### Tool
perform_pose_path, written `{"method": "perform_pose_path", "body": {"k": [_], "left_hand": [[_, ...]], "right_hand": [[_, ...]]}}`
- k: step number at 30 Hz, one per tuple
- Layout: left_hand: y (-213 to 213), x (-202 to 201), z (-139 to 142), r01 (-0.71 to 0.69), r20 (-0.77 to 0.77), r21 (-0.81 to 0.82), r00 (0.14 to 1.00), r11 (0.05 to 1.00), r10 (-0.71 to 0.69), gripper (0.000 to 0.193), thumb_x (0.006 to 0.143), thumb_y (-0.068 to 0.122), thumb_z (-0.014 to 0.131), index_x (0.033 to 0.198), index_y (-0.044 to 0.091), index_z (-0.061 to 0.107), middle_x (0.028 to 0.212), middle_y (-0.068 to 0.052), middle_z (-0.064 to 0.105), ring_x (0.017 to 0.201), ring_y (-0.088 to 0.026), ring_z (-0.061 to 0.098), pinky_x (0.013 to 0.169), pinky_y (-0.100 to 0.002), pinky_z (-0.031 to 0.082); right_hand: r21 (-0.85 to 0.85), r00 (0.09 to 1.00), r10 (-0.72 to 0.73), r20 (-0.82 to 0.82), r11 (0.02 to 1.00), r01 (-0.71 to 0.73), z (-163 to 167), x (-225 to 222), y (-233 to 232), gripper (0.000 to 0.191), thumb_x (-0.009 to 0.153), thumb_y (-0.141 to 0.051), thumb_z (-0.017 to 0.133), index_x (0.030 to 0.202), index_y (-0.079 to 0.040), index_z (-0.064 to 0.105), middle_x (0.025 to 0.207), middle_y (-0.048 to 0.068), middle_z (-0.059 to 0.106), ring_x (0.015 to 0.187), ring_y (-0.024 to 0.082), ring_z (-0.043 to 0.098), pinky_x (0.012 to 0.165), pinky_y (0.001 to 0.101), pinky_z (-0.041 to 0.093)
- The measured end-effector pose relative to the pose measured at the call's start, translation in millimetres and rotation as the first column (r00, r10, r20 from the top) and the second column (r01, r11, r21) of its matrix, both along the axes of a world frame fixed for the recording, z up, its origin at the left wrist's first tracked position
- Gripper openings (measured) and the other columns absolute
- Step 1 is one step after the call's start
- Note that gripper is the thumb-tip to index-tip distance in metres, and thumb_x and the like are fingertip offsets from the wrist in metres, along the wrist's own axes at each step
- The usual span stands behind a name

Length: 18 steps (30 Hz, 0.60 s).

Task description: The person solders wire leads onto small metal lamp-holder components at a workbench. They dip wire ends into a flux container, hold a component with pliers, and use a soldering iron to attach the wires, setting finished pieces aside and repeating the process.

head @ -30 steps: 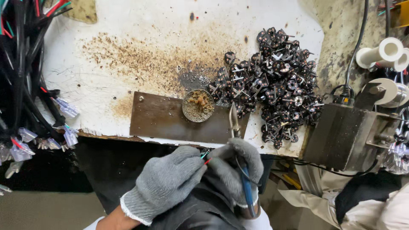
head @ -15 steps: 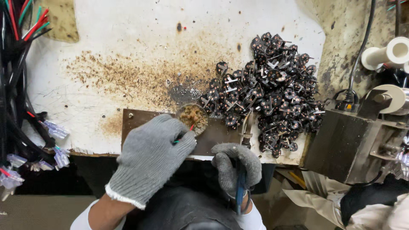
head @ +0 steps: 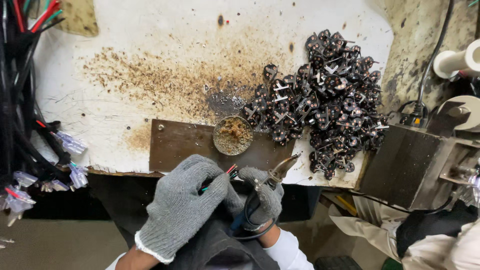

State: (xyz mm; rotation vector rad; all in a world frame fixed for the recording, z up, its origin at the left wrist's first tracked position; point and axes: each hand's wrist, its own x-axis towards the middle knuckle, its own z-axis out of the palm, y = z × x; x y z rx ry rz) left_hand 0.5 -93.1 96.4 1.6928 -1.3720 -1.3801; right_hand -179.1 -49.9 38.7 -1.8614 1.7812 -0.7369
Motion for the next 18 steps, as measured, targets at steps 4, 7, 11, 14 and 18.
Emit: {"method": "perform_pose_path", "body": {"k": [4,7,11,14,18], "left_hand": [[0.2,-1.5,1.7,0.004,0.016,-0.093,1.000,0.996,-0.002,0.015,0.085,0.017,0.076,0.092,0.004,0.072,0.090,-0.009,0.071,0.076,-0.023,0.073,0.066,-0.032,0.058],[-1.2,-3.7,0.8,0.027,0.020,-0.120,1.000,0.992,-0.024,0.014,0.085,0.016,0.076,0.090,0.004,0.072,0.092,-0.009,0.071,0.078,-0.022,0.073,0.067,-0.032,0.058],[2.0,-6.8,-2.8,-0.023,-0.038,-0.223,0.999,0.975,0.014,0.014,0.090,0.013,0.071,0.098,0.003,0.069,0.099,-0.011,0.071,0.087,-0.023,0.073,0.075,-0.032,0.058],[3.0,-3.0,-6.3,-0.050,-0.390,0.168,0.914,0.985,0.113,0.012,0.097,0.014,0.066,0.100,0.003,0.068,0.089,-0.012,0.073,0.079,-0.022,0.073,0.072,-0.032,0.058],[1.7,-0.1,-8.5,-0.001,-0.023,0.221,1.000,0.975,0.007,0.013,0.094,0.018,0.070,0.101,0.007,0.069,0.070,-0.009,0.070,0.059,-0.023,0.067,0.056,-0.035,0.055]], "right_hand": [[-0.009,0.983,-0.067,0.174,0.998,0.070,-4.4,6.0,-1.2,0.031,0.077,-0.026,0.089,0.097,-0.008,0.074,0.090,0.006,0.076,0.080,0.022,0.075,0.077,0.0324,0.060],[-0.166,0.974,-0.036,0.225,0.983,0.075,-5.2,10.6,-4.2,0.031,0.080,-0.023,0.089,0.099,-0.008,0.070,0.096,0.007,0.076,0.088,0.023,0.077,0.083,0.0337,0.060],[-0.259,0.965,-0.005,0.264,0.963,0.075,-2.0,12.8,-6.4,0.033,0.084,-0.017,0.088,0.104,-0.007,0.063,0.105,0.012,0.076,0.094,0.025,0.078,0.084,0.0341,0.061],[-0.198,0.948,0.042,0.315,0.980,0.022,3.7,10.4,-9.7,0.029,0.081,-0.010,0.087,0.103,-0.008,0.068,0.106,0.014,0.078,0.094,0.028,0.080,0.083,0.0354,0.062],[-0.343,0.972,0.177,0.156,0.932,-0.114,13.3,6.0,-18.3,0.033,0.078,-0.012,0.085,0.103,-0.009,0.064,0.100,0.010,0.076,0.087,0.027,0.074,0.080,0.0366,0.055]]}}
